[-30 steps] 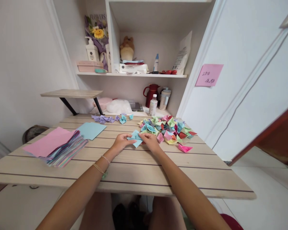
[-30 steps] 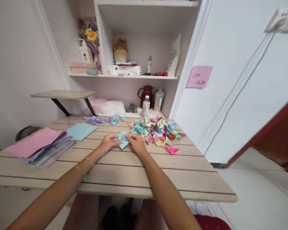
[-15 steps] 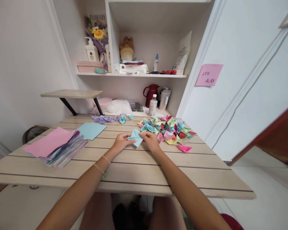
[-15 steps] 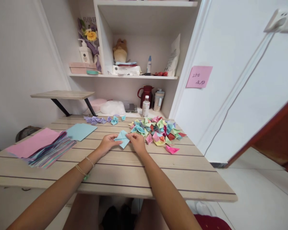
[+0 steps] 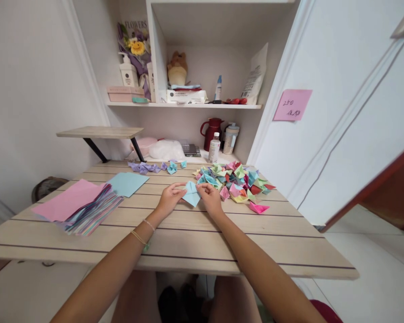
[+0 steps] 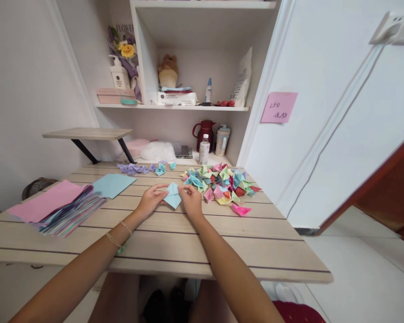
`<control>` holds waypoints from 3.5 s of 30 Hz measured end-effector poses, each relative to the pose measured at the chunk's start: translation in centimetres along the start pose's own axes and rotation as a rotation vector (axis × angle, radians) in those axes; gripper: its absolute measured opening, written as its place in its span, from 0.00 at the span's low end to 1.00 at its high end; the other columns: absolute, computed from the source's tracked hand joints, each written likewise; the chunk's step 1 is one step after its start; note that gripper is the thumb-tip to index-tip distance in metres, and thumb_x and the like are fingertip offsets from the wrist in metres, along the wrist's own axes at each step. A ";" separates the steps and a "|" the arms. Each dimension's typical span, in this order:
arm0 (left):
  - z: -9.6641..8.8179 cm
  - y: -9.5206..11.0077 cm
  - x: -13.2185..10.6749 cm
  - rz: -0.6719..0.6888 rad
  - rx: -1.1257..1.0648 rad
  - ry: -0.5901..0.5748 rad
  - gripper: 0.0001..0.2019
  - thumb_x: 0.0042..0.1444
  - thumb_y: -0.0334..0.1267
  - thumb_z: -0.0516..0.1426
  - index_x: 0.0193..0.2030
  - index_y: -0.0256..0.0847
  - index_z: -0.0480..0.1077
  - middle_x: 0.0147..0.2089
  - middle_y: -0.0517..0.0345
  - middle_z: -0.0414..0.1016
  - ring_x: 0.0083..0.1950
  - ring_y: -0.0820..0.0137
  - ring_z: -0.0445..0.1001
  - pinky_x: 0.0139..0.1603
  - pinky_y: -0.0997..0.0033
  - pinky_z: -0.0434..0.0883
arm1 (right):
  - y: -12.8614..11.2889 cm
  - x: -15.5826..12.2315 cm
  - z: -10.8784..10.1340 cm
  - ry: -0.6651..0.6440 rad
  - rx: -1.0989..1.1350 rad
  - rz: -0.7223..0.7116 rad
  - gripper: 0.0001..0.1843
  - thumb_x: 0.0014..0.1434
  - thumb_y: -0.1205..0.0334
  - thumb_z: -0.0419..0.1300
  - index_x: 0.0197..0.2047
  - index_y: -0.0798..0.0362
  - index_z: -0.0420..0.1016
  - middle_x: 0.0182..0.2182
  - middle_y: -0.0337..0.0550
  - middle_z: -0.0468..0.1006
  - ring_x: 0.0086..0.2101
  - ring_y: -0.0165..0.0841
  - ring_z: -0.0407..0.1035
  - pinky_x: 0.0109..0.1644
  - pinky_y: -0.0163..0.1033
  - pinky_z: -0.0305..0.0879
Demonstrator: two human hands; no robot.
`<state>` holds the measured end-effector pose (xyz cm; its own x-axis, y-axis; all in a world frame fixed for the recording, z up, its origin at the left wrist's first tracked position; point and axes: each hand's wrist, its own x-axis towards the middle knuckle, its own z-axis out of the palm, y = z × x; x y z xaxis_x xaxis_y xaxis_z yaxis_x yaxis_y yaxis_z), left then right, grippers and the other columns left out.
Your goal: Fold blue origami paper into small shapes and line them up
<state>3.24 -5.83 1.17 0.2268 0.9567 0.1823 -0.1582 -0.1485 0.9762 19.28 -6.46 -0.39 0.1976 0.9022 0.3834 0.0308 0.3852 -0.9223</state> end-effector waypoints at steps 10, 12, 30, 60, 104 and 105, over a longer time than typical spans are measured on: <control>0.3 -0.3 -0.3 -0.015 0.055 -0.064 0.22 0.35 0.39 0.65 0.38 0.31 0.71 0.35 0.47 0.77 0.34 0.65 0.75 0.39 0.65 0.71 | -0.6 -0.2 -0.3 -0.061 -0.180 -0.079 0.16 0.48 0.51 0.57 0.33 0.53 0.77 0.29 0.42 0.77 0.26 0.33 0.65 0.30 0.36 0.60; 0.2 -0.2 -0.3 -0.033 0.065 -0.080 0.19 0.36 0.40 0.65 0.36 0.31 0.71 0.34 0.47 0.77 0.33 0.65 0.75 0.38 0.65 0.71 | -0.7 -0.3 -0.2 -0.080 -0.209 -0.090 0.16 0.49 0.51 0.57 0.33 0.52 0.77 0.27 0.41 0.77 0.24 0.31 0.64 0.28 0.36 0.59; 0.2 0.1 -0.2 0.073 0.063 -0.040 0.28 0.35 0.38 0.65 0.47 0.33 0.69 0.41 0.46 0.76 0.42 0.61 0.74 0.45 0.62 0.69 | -0.2 0.0 -0.3 -0.082 0.013 0.065 0.22 0.46 0.48 0.59 0.41 0.54 0.74 0.27 0.43 0.77 0.28 0.34 0.69 0.30 0.37 0.65; 0.5 -0.3 -0.3 0.052 0.027 0.000 0.25 0.40 0.42 0.62 0.47 0.34 0.68 0.33 0.49 0.77 0.33 0.66 0.75 0.35 0.68 0.70 | -0.1 -0.4 0.4 0.047 0.094 0.104 0.23 0.42 0.48 0.62 0.38 0.56 0.74 0.26 0.44 0.76 0.27 0.34 0.68 0.31 0.37 0.64; -0.5 0.5 -0.1 -0.232 -0.168 -0.185 0.27 0.42 0.31 0.63 0.51 0.35 0.64 0.39 0.45 0.76 0.38 0.65 0.75 0.42 0.67 0.70 | -0.5 0.8 -1.1 -0.187 0.210 0.259 0.22 0.43 0.51 0.62 0.40 0.54 0.73 0.28 0.42 0.77 0.27 0.34 0.70 0.32 0.40 0.67; -0.5 0.4 -0.1 -0.234 -0.178 -0.181 0.26 0.42 0.31 0.63 0.51 0.35 0.64 0.39 0.45 0.76 0.38 0.65 0.75 0.42 0.67 0.70 | -0.5 0.9 -1.1 -0.179 0.200 0.258 0.23 0.44 0.51 0.62 0.43 0.53 0.72 0.27 0.42 0.77 0.28 0.34 0.70 0.33 0.40 0.67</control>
<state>2.70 -5.86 1.52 0.4415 0.8972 -0.0107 -0.2436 0.1313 0.9609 20.54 -6.09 0.39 -0.0017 0.9874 0.1580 -0.1933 0.1547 -0.9689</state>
